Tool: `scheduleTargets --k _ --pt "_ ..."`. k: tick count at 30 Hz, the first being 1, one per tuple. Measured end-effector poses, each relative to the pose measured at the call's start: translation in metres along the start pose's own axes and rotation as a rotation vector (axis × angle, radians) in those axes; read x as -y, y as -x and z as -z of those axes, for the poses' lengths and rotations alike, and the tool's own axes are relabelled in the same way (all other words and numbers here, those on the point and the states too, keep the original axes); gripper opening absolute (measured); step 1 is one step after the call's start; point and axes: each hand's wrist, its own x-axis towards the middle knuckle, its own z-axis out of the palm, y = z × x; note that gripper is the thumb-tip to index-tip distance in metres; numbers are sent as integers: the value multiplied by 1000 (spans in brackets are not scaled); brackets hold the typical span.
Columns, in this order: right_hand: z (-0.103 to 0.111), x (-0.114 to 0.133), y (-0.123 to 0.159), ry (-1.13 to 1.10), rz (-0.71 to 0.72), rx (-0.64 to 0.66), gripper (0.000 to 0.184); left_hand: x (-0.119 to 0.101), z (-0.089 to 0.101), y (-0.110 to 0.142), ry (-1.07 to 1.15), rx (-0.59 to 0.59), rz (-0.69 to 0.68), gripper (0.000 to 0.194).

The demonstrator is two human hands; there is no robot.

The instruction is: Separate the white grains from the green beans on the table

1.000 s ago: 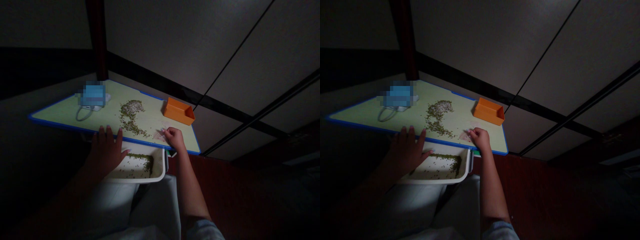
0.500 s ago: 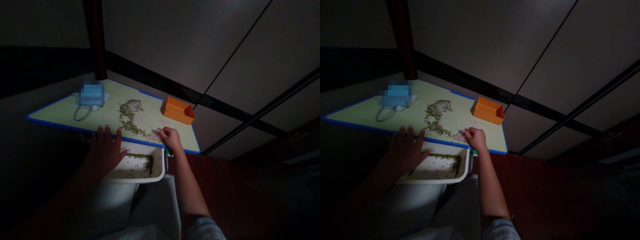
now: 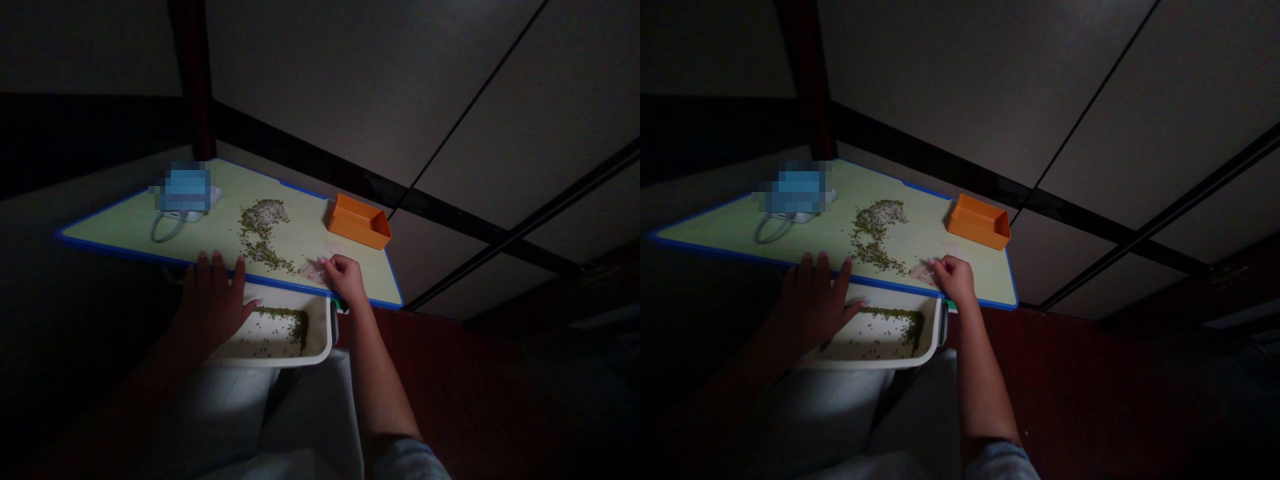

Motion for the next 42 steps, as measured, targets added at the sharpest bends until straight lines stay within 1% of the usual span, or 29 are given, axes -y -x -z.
scheduleTargets --k 3,5,10,14,18,21,25,31,35,38,42 --pt "0 -4 0 -15 -9 13 44 -1 3 0 -28 20 2 78" --pt "0 -3 0 36 -23 21 43 -2 4 0 -44 36 3 78" --pt "1 4 -1 194 -117 -48 43 0 1 0 -77 32 -3 79" --pt "1 3 -2 232 -157 -91 43 1 -1 0 -110 30 -12 80" --pt "0 0 -3 245 -173 -112 44 0 0 -1 -68 34 6 79" --pt "0 2 -4 258 -169 -120 43 0 0 0 -20 22 12 80" --pt "0 6 -5 263 -139 -110 43 1 -2 0 -12 8 4 81" --pt "0 2 -2 123 -118 -68 43 0 0 -1 -4 21 8 81" --pt "0 1 -1 89 -117 -37 43 1 -1 0 11 6 1 80" --pt "0 3 -3 113 -102 -15 44 1 -1 0 17 5 7 81" --pt "-1 7 -6 217 -79 -18 44 1 0 0 35 5 6 81"
